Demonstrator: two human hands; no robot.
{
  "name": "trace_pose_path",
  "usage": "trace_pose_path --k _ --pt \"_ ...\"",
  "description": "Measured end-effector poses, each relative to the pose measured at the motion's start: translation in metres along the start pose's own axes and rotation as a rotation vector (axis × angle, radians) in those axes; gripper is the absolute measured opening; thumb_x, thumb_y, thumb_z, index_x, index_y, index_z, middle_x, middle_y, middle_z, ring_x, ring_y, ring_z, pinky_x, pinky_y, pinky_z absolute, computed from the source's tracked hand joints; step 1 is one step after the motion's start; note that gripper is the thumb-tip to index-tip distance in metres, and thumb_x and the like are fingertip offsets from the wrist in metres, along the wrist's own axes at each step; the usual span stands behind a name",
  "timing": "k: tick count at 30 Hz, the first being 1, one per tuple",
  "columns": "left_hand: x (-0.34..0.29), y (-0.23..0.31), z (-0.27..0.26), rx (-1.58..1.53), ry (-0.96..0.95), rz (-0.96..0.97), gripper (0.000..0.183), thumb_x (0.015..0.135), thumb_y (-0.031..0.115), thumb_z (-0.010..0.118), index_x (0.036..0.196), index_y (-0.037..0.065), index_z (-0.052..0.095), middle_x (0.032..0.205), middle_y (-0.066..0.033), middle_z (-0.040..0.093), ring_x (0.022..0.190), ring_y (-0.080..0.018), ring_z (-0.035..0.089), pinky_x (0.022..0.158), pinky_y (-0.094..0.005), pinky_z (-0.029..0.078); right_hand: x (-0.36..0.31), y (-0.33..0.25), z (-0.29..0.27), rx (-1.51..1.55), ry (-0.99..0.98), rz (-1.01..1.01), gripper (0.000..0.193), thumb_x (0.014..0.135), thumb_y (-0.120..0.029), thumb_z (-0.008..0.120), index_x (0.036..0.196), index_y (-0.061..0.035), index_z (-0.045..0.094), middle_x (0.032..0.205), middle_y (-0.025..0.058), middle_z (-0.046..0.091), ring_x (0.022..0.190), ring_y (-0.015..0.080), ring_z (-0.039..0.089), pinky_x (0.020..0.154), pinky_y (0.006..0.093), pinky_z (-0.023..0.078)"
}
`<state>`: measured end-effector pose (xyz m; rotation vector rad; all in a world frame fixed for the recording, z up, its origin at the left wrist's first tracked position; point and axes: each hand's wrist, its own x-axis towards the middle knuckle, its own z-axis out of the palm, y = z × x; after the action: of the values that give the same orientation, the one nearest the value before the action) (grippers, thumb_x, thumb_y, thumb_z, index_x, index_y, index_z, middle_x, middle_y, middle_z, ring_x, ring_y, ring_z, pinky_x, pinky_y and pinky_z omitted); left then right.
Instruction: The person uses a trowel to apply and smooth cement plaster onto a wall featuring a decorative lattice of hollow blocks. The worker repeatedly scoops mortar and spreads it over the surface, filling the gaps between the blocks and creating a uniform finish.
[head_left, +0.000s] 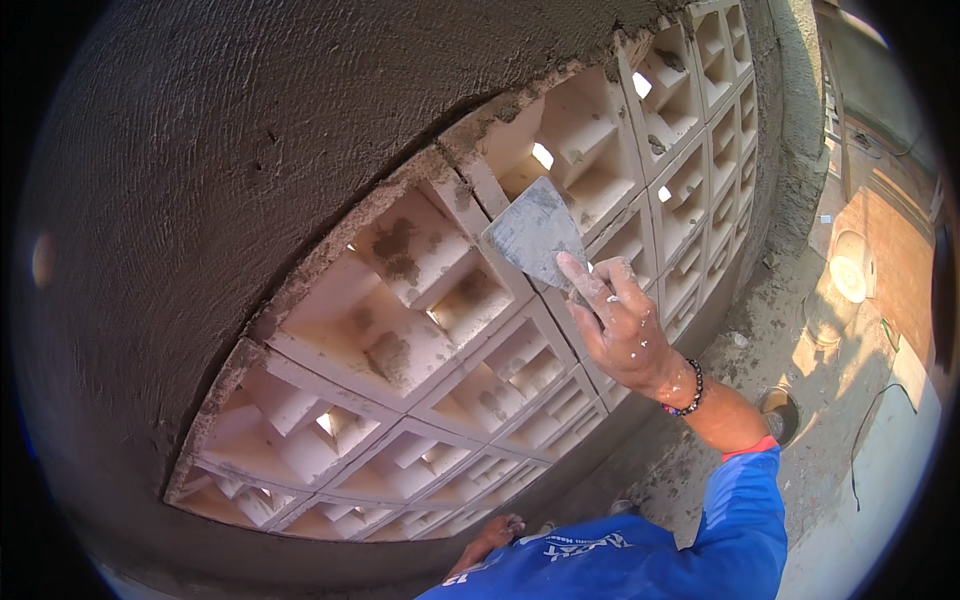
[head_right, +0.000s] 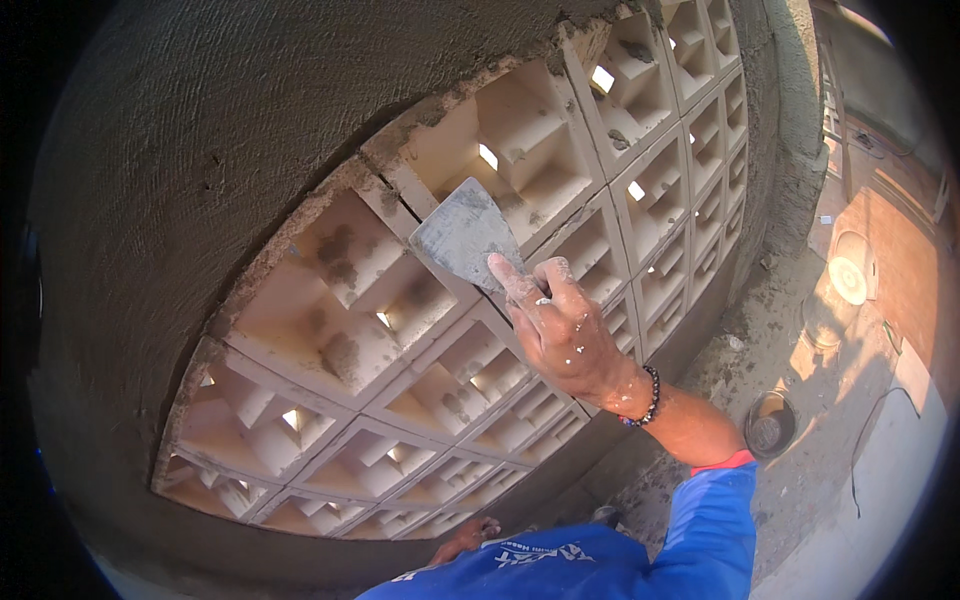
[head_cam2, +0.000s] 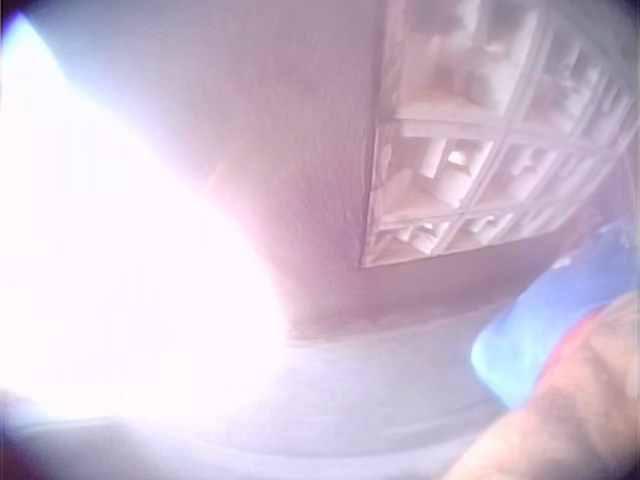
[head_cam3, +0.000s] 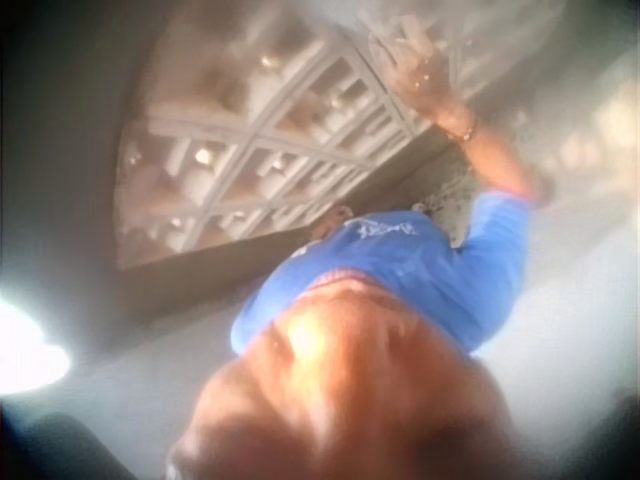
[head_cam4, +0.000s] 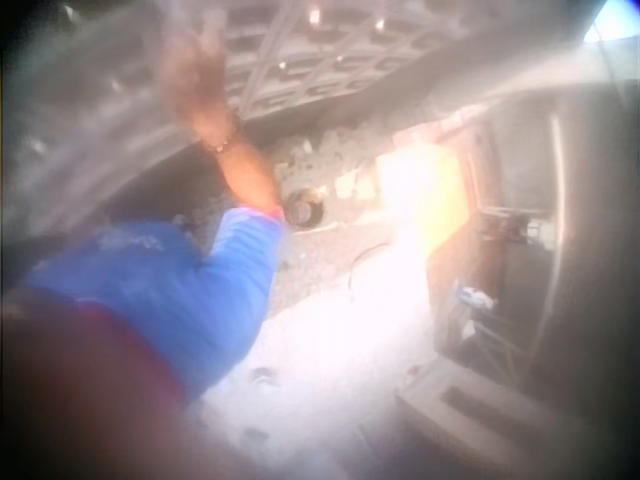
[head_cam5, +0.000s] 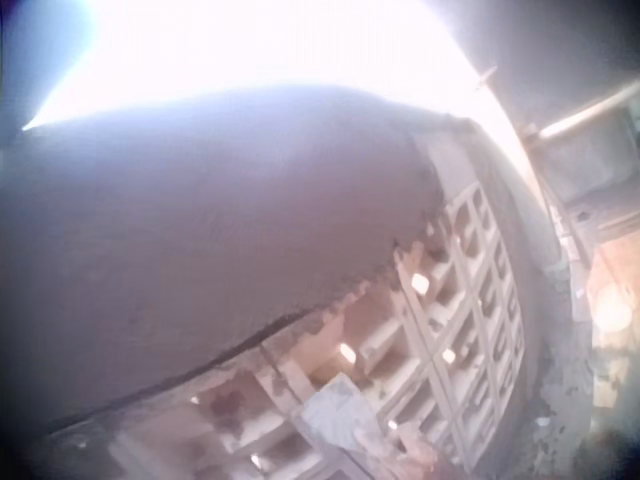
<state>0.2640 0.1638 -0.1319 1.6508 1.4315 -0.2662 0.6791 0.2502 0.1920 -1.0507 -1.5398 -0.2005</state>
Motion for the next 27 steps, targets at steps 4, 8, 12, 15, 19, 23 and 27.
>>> trace_pose_path --k 4,8,12,15,19,23,27 --pt "0.002 -0.004 -0.001 0.019 -0.013 -0.007 0.041 0.092 0.034 0.058 0.12 0.005 0.062 0.118 -0.0189 0.064 0.113 -0.0339 0.059 0.096 -0.0417 0.044 0.017 -0.005 0.015 0.02 0.092 0.023 0.059 0.08 0.005 0.064 0.136 -0.0087 0.053 0.089 0.0135 0.049 0.073 0.0274 0.054 0.065 0.0373 0.047" --pt "-0.001 -0.004 -0.002 0.066 -0.055 -0.008 0.042 0.092 0.035 0.058 0.121 0.005 0.062 0.119 -0.0189 0.064 0.113 -0.0341 0.059 0.096 -0.0418 0.044 0.031 -0.008 0.018 -0.008 0.116 -0.015 0.06 0.081 0.004 0.063 0.138 -0.0102 0.051 0.088 0.0146 0.049 0.071 0.0293 0.055 0.063 0.0396 0.048" --pt "0.002 -0.016 0.006 0.029 -0.013 0.008 0.042 0.092 0.035 0.058 0.122 0.005 0.062 0.12 -0.0188 0.064 0.114 -0.0337 0.059 0.096 -0.0415 0.044 0.024 -0.011 0.021 0.004 0.13 -0.012 0.06 0.081 0.004 0.062 0.138 -0.0116 0.052 0.088 0.0156 0.049 0.07 0.0302 0.055 0.062 0.0405 0.048" --pt "-0.009 -0.005 0.002 -0.031 -0.012 -0.018 0.042 0.093 0.035 0.058 0.122 0.005 0.061 0.12 -0.0185 0.064 0.115 -0.0329 0.059 0.097 -0.0413 0.044 0.033 -0.018 0.021 -0.006 0.128 -0.016 0.059 0.081 0.004 0.061 0.137 -0.0115 0.052 0.087 0.0157 0.049 0.069 0.0302 0.055 0.062 0.0404 0.047" --pt "0.001 -0.02 0.009 -0.018 -0.019 0.007 0.043 0.092 0.034 0.059 0.123 0.004 0.061 0.119 -0.0184 0.064 0.115 -0.0326 0.059 0.097 -0.0415 0.044 0.05 -0.037 0.008 -0.067 0.088 0.027 0.057 0.081 0.007 0.061 0.135 -0.0087 0.054 0.086 0.0151 0.053 0.076 0.0285 0.058 0.071 0.0369 0.048" --pt "0.0 -0.018 0.004 0.013 0.007 0.011 0.043 0.092 0.034 0.06 0.122 0.004 0.061 0.119 -0.0187 0.064 0.113 -0.0332 0.06 0.096 -0.0416 0.045 0.041 -0.042 0.005 -0.123 0.083 0.043 0.056 0.081 0.006 0.06 0.135 -0.0096 0.054 0.086 0.0159 0.053 0.077 0.03 0.057 0.072 0.0378 0.047" --pt "-0.004 -0.018 0.003 0.021 -0.029 0.047 0.044 0.092 0.035 0.06 0.123 0.003 0.061 0.118 -0.0189 0.065 0.112 -0.0334 0.061 0.095 -0.0415 0.045 0.056 -0.049 0.008 -0.126 0.111 0.045 0.056 0.081 0.005 0.06 0.134 -0.0103 0.056 0.085 0.0157 0.053 0.077 0.0303 0.057 0.073 0.0379 0.047"
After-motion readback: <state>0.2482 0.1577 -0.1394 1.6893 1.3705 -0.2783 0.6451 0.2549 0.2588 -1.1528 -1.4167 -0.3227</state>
